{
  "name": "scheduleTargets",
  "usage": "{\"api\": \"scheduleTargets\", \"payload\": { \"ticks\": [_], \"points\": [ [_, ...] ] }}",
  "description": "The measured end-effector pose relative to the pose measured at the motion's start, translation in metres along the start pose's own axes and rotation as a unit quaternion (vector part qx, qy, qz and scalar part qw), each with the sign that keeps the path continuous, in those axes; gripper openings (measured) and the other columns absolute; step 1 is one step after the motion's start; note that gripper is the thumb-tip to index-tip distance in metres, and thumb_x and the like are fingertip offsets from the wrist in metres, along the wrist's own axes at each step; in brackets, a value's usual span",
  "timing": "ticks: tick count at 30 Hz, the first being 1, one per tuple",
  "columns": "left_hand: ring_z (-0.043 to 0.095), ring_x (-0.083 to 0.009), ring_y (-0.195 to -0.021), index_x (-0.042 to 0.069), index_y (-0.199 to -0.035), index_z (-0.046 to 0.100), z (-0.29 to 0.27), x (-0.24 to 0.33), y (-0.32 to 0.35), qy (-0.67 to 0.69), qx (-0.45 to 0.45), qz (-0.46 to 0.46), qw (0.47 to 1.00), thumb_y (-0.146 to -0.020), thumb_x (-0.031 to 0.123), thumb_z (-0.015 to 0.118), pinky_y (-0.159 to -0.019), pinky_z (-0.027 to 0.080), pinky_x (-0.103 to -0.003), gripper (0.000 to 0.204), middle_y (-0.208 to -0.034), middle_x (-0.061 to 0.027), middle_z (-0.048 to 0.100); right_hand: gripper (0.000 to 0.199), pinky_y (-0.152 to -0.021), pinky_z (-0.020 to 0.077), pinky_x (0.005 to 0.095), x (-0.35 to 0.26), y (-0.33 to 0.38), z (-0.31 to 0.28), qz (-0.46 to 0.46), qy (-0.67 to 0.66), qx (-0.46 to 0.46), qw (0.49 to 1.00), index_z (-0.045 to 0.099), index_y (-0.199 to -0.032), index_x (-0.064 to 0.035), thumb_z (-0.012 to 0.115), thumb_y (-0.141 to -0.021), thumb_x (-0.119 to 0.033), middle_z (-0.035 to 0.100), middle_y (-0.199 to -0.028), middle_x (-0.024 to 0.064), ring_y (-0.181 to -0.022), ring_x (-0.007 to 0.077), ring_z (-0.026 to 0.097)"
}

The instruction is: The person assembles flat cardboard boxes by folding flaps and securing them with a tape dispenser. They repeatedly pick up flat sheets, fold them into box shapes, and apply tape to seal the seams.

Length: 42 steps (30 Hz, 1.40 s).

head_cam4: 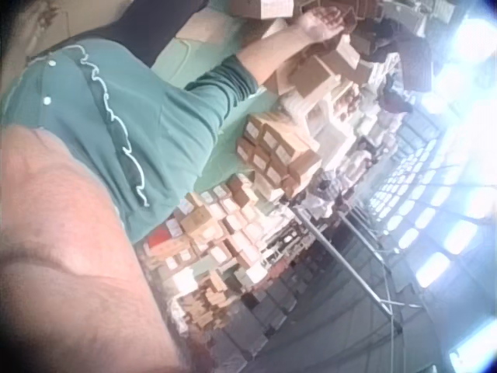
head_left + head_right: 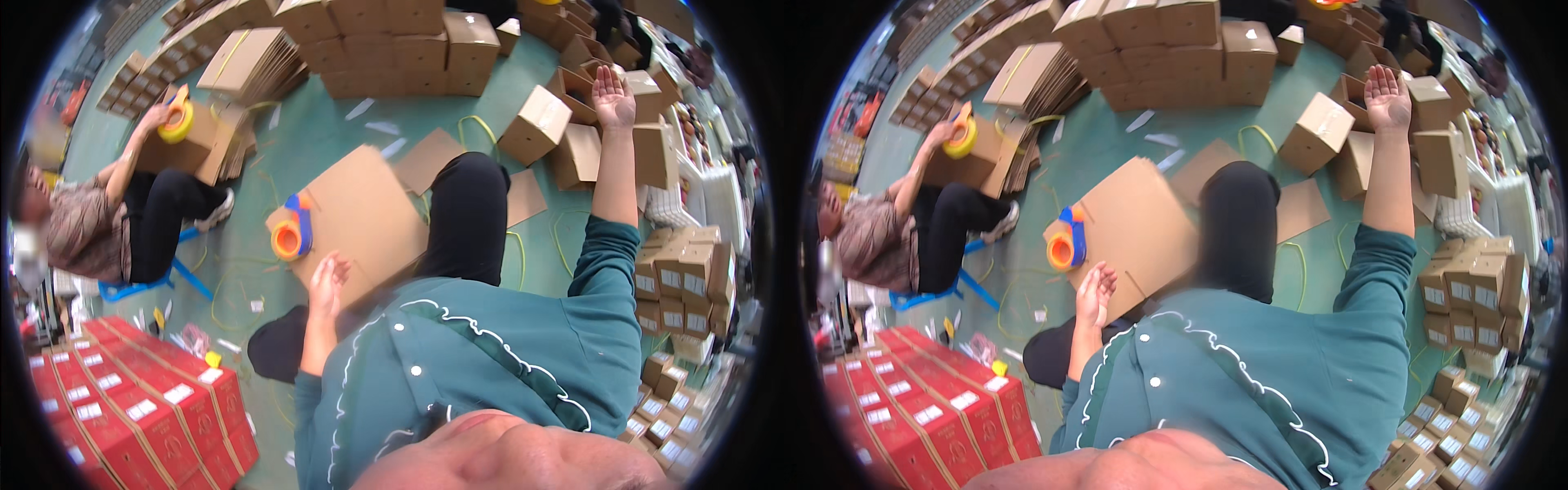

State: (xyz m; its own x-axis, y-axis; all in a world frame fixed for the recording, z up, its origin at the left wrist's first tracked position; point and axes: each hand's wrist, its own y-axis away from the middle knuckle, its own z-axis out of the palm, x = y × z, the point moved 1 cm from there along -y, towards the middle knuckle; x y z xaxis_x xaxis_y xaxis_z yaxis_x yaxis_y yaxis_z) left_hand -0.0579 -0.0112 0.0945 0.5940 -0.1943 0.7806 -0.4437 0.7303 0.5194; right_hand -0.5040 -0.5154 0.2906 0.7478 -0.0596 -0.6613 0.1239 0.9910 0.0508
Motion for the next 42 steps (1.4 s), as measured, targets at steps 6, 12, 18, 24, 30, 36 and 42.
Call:
{"api": "scheduleTargets", "payload": {
  "ticks": [6, 12, 18, 24, 30, 36, 42],
  "points": [
    [0.055, -0.0275, -0.117, 0.003, -0.13, 0.052, -0.038, 0.016, -0.035, -0.408, 0.105, 0.261, 0.869, -0.093, 0.018, 0.06, -0.102, 0.041, -0.037, 0.042, -0.125, -0.0142, 0.057, 0.032, -0.095, 0.0418, 0.0357, 0.258, 0.093, -0.01, 0.333, 0.137, -0.038, 0.932, 0.055, -0.12, -0.0072, 0.052, -0.098, -0.029, 0.059, -0.127, 0.0069, -0.121, 0.0215, 0.054],
    [0.037, -0.037, -0.135, 0.003, -0.141, 0.04, -0.065, 0.005, -0.055, -0.562, 0.206, 0.256, 0.759, -0.086, 0.019, 0.066, -0.111, 0.033, -0.044, 0.063, -0.143, -0.0213, 0.042, 0.08, -0.098, 0.0422, 0.038, 0.415, 0.225, -0.03, 0.244, 0.576, -0.202, 0.754, 0.03, -0.147, 0.0001, 0.067, -0.084, -0.034, 0.043, -0.143, 0.0188, -0.129, 0.0293, 0.045],
    [0.041, -0.0319, -0.133, 0.005, -0.14, 0.042, -0.064, -0.001, -0.058, -0.719, 0.217, 0.313, 0.582, -0.084, 0.035, 0.067, -0.114, 0.022, -0.048, 0.068, -0.135, -0.0177, 0.052, 0.061, -0.094, 0.0476, 0.0372, 0.437, 0.238, -0.05, 0.047, 0.716, -0.28, 0.638, 0.058, -0.121, 0.0052, 0.07, -0.08, -0.039, 0.064, -0.115, 0.0207, -0.107, 0.0308, 0.062],
    [0.052, -0.0281, -0.122, 0.004, -0.128, 0.049, -0.059, 0.001, -0.07, -0.704, 0.208, 0.156, 0.661, -0.084, 0.038, 0.067, -0.112, 0.023, -0.051, 0.059, -0.121, -0.0179, 0.06, 0.062, -0.082, 0.0517, 0.0321, 0.422, 0.23, -0.034, 0.318, 0.566, -0.297, 0.701, 0.061, -0.115, 0.005, 0.072, -0.082, -0.047, 0.067, -0.101, 0.015, -0.093, 0.0224, 0.065],
    [0.053, -0.0364, -0.117, 0.0, -0.119, 0.052, -0.084, -0.008, -0.067, -0.618, 0.292, 0.23, 0.692, -0.085, 0.035, 0.067, -0.108, 0.03, -0.05, 0.051, -0.117, -0.0228, 0.06, 0.04, -0.078, 0.0525, 0.0297, 0.368, 0.281, 0.023, 0.425, 0.405, -0.335, 0.737, 0.06, -0.116, 0.0047, 0.061, -0.096, -0.029, 0.067, -0.104, 0.0116, -0.091, 0.0179, 0.066],
    [0.045, -0.0412, -0.126, -0.007, -0.131, 0.042, -0.08, 0.061, -0.027, -0.412, 0.394, 0.252, 0.782, -0.088, 0.029, 0.066, -0.106, 0.035, -0.046, 0.061, -0.133, -0.0281, 0.047, 0.033, -0.086, 0.0497, 0.0285, 0.304, 0.261, 0.038, 0.276, 0.248, -0.341, 0.864, 0.059, -0.12, -0.0009, 0.056, -0.099, -0.027, 0.066, -0.112, 0.0073, -0.1, 0.0151, 0.062],
    [0.054, -0.0434, -0.113, -0.007, -0.125, 0.046, -0.085, 0.068, -0.021, -0.394, 0.396, 0.222, 0.799, -0.088, 0.03, 0.066, -0.094, 0.044, -0.048, 0.056, -0.121, -0.0277, 0.056, 0.023, -0.087, 0.0474, 0.0284, 0.267, 0.288, 0.022, 0.151, 0.209, -0.403, 0.878, 0.06, -0.115, 0.0001, 0.058, -0.097, -0.014, 0.066, -0.108, 0.0056, -0.099, 0.0141, 0.061]
  ]
}}
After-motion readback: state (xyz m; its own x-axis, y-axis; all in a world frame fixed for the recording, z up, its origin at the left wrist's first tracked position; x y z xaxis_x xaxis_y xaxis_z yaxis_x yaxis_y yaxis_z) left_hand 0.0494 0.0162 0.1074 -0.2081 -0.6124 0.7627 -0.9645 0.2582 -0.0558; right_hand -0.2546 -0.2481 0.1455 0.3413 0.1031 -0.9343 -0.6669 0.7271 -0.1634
